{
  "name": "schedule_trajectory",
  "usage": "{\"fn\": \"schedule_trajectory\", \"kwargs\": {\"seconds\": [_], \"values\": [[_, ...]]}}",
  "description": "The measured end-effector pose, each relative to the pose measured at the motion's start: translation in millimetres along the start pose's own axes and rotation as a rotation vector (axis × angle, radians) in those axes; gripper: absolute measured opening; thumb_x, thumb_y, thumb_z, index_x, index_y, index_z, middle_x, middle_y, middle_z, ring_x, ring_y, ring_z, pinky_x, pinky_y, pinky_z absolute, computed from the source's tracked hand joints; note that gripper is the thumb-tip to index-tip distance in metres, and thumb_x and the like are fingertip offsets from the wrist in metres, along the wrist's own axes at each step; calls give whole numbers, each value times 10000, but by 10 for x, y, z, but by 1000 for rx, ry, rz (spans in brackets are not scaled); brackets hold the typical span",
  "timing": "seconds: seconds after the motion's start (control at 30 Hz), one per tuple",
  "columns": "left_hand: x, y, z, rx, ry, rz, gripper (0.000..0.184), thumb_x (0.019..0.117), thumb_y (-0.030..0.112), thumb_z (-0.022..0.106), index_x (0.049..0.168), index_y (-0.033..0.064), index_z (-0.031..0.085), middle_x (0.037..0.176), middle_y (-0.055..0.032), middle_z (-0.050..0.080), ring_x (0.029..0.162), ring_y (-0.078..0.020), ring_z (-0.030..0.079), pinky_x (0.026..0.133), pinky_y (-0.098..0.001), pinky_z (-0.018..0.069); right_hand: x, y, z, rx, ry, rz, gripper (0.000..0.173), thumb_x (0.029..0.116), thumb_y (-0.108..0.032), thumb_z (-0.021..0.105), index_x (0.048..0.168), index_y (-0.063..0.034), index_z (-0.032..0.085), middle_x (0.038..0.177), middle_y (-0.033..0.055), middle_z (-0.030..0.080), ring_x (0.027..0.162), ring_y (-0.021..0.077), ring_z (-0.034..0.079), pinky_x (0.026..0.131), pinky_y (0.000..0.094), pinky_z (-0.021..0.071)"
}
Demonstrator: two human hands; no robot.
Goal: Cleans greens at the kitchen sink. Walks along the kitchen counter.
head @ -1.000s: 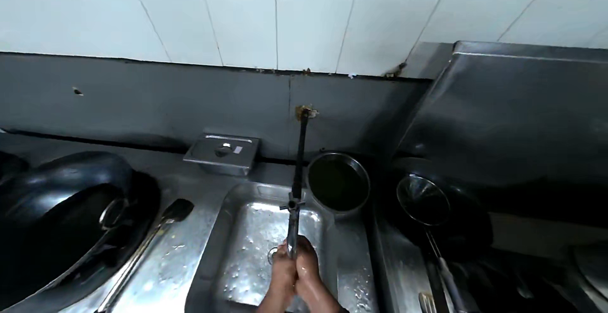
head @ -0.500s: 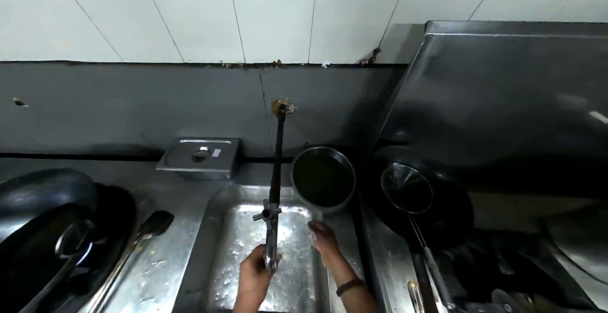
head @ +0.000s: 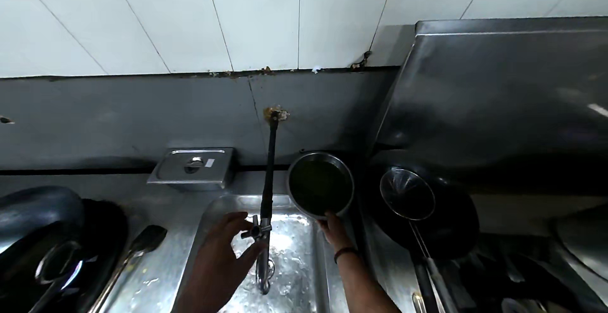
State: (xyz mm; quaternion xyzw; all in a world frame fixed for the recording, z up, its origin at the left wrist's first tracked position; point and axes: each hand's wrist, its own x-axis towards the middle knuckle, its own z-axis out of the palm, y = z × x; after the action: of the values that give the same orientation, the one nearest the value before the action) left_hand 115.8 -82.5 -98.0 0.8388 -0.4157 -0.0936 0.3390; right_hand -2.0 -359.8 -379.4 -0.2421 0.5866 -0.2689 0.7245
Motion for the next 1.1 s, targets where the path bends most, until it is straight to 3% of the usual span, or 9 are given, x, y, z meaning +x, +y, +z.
{"fn": "schedule_trajectory", "kwargs": {"seconds": [0.17, 0.27, 0.37, 0.43, 0.57, 0.67, 0.77, 0.9, 1.1], "values": [[198, 236, -227, 287, -207, 26, 227, 928, 233, 707, 1144, 247, 776, 1430, -44, 602, 1367, -281, 515, 1108, -522, 446, -188, 8, -188, -74, 12, -57, 433, 1046, -100, 553, 1437, 49, 441, 1324, 275, 549, 1059, 342, 649, 819, 448, 602], [298, 284, -257, 516, -276, 202, 358, 917, 64, 669, 1118, 339, 779, 1487, 53, 567, 1478, -280, 391, 1143, -546, 389, -254, 49, -360, -99, 57, -31, 415, 1042, -122, 568, 1415, 29, 465, 1279, 262, 571, 1014, 338, 653, 784, 457, 597], [308, 165, -239, 563, -216, 365, 415, 877, 28, 697, 1086, 376, 785, 1484, 96, 562, 1473, -260, 396, 1134, -532, 406, -390, 116, -569, -98, 67, -17, 444, 1035, -103, 576, 1442, 8, 437, 1271, 271, 572, 982, 346, 658, 764, 469, 597], [229, 12, -216, 499, -95, 412, 385, 887, 55, 705, 1135, 339, 781, 1463, 39, 588, 1427, -272, 467, 1104, -534, 447, -535, 191, -726, -107, 93, -2, 448, 1010, -53, 592, 1429, 10, 449, 1235, 274, 579, 931, 341, 658, 726, 460, 592], [-119, -319, -252, 241, 92, 191, 483, 912, 219, 751, 1381, 178, 642, 1516, -75, 534, 1352, -299, 553, 1055, -541, 515, -867, 469, -1162, -196, 128, -17, 372, 977, -60, 629, 1321, 38, 528, 1088, 244, 630, 797, 307, 669, 639, 444, 590], [-606, -796, -163, 83, 161, 77, 515, 909, 283, 693, 1383, 95, 619, 1508, -156, 514, 1311, -307, 571, 1005, -485, 552, -1176, 750, -1568, -256, 154, -28, 305, 977, -98, 639, 1238, 43, 569, 994, 220, 655, 725, 287, 677, 603, 438, 594], [-1235, -1267, -34, 98, 40, -51, 546, 891, 235, 720, 1390, 51, 595, 1541, -238, 444, 1279, -365, 592, 964, -496, 577, -1514, 1019, -1950, -266, 181, -11, 293, 975, -83, 640, 1221, 54, 559, 970, 231, 654, 709, 301, 684, 605, 455, 605], [-2024, -1641, 109, 161, -218, -181, 662, 870, 197, 775, 1457, 22, 526, 1589, -285, 353, 1351, -444, 523, 1031, -549, 533, -2001, 1327, -2371, -253, 235, 31, 284, 985, -83, 632, 1221, 46, 543, 923, 216, 654, 673, 288, 678, 579, 442, 602], [-2750, -1827, 437, 107, -404, -224, 699, 859, 216, 810, 1462, 22, 514, 1579, -282, 357, 1138, -382, 672, 922, -495, 602, -2624, 1847, -2989, -217, 305, 55, 266, 977, -73, 638, 1199, 51, 561, 895, 218, 672, 672, 302, 691, 569, 458, 608]]}}
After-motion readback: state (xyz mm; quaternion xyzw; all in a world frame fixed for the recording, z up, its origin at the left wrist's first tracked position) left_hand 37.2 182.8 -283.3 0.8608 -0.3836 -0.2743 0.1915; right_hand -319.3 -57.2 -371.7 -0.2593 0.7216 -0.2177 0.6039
